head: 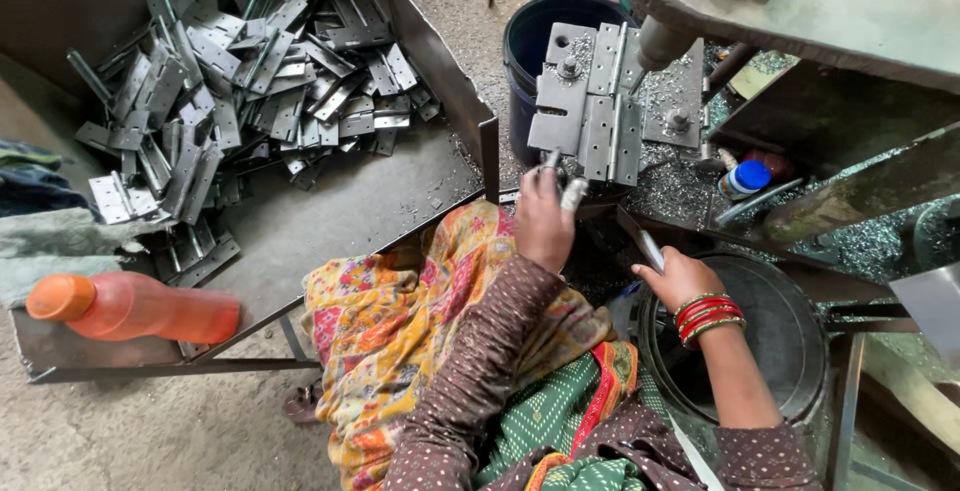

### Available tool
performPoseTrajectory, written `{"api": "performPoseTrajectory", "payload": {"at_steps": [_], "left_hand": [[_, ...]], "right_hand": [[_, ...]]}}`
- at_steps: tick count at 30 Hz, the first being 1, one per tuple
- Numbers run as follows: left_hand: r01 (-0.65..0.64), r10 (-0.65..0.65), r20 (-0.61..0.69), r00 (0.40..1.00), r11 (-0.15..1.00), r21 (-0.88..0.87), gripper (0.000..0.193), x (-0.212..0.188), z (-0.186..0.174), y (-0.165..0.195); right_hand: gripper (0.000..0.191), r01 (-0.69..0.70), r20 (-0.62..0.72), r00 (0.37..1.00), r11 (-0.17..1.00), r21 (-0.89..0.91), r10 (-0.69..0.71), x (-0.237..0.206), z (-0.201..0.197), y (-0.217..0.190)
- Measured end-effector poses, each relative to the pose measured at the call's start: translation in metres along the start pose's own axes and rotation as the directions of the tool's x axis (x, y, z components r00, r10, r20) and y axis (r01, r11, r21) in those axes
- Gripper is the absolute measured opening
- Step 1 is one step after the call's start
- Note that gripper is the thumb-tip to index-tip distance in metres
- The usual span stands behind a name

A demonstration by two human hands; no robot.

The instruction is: The person repeatedly picks up small metal plates from a bin, places them under a drill press, and operates the lever to drill holes. After drilling, the person removes the plate and places it back into the bin. The process is repeated continuously.

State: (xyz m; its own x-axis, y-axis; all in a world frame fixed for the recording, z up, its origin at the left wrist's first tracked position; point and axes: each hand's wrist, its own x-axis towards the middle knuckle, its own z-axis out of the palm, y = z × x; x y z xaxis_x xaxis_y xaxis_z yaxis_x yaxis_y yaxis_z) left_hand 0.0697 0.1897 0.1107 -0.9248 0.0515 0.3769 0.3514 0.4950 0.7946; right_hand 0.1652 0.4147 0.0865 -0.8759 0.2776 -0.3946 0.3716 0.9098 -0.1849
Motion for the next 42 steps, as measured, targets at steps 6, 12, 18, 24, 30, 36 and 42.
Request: {"api": "performPoseTrajectory", "payload": {"at_steps": [6,12,18,24,30,36,42], "left_hand": [[-0.336,0.193,0.307,0.932,0.778,0.532,0.042,0.039,0.026,0.029],[-0.334,0.161,0.337,0.928,0.762,0.555,0.034,0.065,0.059,0.017],[-0.361,0.221,0.313,0.924,0.772,0.524,0.031,0.054,0.050,0.015],[-0.376,0.233,0.318,0.919,0.759,0.531,0.031,0.057,0.048,0.016],[-0.365,0.210,0.339,0.917,0.783,0.503,0.026,0.053,0.048,0.013],[-0.403,0.357,0.194,0.914,0.742,0.537,0.024,0.051,0.047,0.015],[-0.368,0.289,0.233,0.929,0.790,0.490,0.023,0.051,0.048,0.009]], "right_hand": [[0.063,-0.058,0.144,0.988,0.998,-0.037,0.063,-0.002,-0.025,-0.010],[0.061,-0.070,0.129,0.989,0.997,-0.017,0.072,-0.012,-0.051,-0.025],[0.060,-0.073,0.136,0.989,0.992,0.098,0.059,-0.010,-0.025,-0.006],[0.054,0.009,-0.105,0.994,0.978,0.208,0.014,-0.010,0.063,0.019],[0.053,0.034,-0.053,0.998,0.984,0.174,-0.025,0.004,0.059,0.028],[0.051,-0.043,0.015,0.999,0.990,0.134,0.041,0.015,0.058,0.045],[0.049,0.105,-0.234,0.971,0.970,0.218,-0.053,0.013,0.131,0.039]]}}
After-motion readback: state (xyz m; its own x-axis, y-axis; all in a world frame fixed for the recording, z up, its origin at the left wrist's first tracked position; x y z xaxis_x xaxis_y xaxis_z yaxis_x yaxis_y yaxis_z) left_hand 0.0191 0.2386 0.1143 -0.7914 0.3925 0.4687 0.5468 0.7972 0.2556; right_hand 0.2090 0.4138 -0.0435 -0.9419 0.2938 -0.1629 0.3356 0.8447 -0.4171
